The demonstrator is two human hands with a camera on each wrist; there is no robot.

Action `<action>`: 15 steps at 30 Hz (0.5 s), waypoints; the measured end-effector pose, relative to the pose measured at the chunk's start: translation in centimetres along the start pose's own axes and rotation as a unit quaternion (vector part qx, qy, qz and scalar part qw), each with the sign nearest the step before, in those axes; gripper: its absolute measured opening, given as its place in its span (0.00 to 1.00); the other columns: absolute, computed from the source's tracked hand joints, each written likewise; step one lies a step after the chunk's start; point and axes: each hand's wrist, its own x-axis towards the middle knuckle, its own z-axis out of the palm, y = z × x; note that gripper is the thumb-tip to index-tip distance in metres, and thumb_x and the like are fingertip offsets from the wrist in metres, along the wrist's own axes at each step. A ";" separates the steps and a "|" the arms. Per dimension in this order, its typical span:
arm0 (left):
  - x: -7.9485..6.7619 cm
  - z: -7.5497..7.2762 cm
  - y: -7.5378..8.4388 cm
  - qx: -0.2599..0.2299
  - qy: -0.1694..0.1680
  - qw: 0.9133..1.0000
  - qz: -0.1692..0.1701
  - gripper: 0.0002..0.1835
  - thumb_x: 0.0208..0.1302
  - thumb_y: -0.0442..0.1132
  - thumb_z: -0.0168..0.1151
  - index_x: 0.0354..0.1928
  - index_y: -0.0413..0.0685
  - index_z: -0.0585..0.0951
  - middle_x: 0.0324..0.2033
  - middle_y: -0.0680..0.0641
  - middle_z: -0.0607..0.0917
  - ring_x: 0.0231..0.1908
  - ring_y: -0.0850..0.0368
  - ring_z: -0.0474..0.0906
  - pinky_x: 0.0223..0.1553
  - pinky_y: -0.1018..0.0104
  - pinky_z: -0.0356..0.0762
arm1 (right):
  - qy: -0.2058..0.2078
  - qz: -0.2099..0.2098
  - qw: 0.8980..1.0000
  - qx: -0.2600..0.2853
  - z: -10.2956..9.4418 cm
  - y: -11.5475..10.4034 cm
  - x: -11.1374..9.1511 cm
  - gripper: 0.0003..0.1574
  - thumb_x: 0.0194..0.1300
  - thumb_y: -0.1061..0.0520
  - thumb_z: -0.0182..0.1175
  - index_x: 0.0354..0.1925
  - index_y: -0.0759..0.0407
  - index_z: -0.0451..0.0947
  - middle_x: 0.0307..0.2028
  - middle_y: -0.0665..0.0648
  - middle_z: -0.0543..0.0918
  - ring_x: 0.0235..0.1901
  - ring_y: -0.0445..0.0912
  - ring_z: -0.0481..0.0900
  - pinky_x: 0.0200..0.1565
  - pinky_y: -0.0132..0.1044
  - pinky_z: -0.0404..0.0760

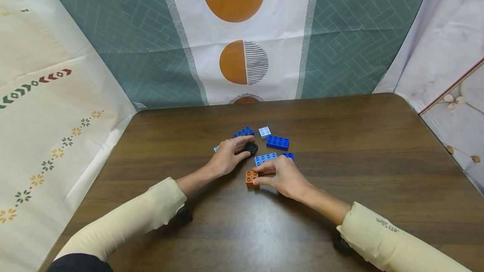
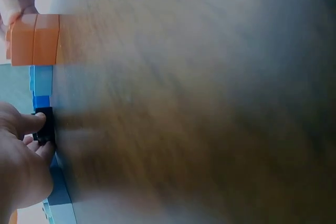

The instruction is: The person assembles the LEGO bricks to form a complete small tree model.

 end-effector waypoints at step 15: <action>-0.3 -1.1 -0.1 -0.011 0.032 0.999 0.001 0.22 0.69 0.35 0.74 0.63 0.42 0.85 0.59 0.44 0.88 0.56 0.50 0.87 0.56 0.64 0.84 | 0.001 0.002 1.000 0.001 0.0 0.0 0.0 0.19 0.66 0.57 0.77 0.53 0.63 0.89 0.46 0.57 0.92 0.49 0.50 0.91 0.50 0.42 0.88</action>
